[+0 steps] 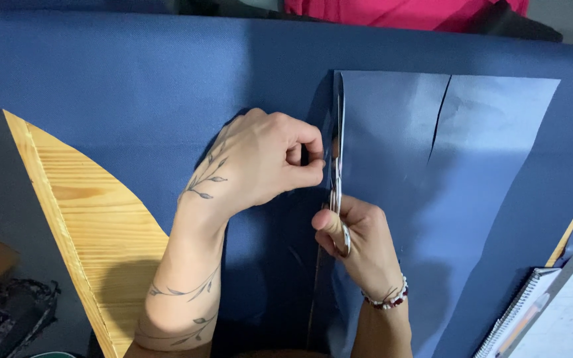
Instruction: Measuring, marking, and cutting blue fabric on a workbench using a ruler, pencil, and scissors
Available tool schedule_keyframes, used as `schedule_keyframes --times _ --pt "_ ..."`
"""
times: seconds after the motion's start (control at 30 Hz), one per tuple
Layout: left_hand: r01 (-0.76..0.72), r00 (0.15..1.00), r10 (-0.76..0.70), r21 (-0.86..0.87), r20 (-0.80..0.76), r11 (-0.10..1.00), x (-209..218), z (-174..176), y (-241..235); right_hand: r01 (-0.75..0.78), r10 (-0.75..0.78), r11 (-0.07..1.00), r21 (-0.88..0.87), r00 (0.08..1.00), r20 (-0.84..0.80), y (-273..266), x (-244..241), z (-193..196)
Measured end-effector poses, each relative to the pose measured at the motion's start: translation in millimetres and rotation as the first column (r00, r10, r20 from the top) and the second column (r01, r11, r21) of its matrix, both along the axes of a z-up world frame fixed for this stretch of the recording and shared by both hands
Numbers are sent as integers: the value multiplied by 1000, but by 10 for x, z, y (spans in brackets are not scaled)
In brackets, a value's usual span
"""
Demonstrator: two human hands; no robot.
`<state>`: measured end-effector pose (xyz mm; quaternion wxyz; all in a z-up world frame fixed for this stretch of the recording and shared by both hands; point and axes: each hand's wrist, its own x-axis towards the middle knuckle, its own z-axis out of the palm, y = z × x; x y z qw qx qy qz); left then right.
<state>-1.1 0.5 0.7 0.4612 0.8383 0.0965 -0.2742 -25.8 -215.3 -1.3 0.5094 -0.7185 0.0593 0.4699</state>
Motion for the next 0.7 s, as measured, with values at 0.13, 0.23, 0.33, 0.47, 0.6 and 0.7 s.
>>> schedule_keyframes --times 0.13,0.23,0.33,0.47,0.6,0.7 --pt "26 1000 -26 12 6 1000 8 -54 -3 -96 96 995 -3 992 88 -111 -37 -148" --pt "9 1000 -8 -6 28 1000 3 -46 -1 -91 96 995 -46 989 112 21 42 2" --pt "9 1000 -9 5 7 1000 5 -14 0 -25 26 999 -26 999 32 24 48 -21" --pt "22 1000 -22 35 12 999 17 -26 -3 -71 75 996 -45 993 89 37 72 -60" --pt "46 999 -45 43 -26 998 18 21 -12 -28 28 1000 -2 995 93 72 75 -56" --pt "46 998 -44 53 -33 998 44 29 -5 13 -18 999 43 993 113 91 99 -38"
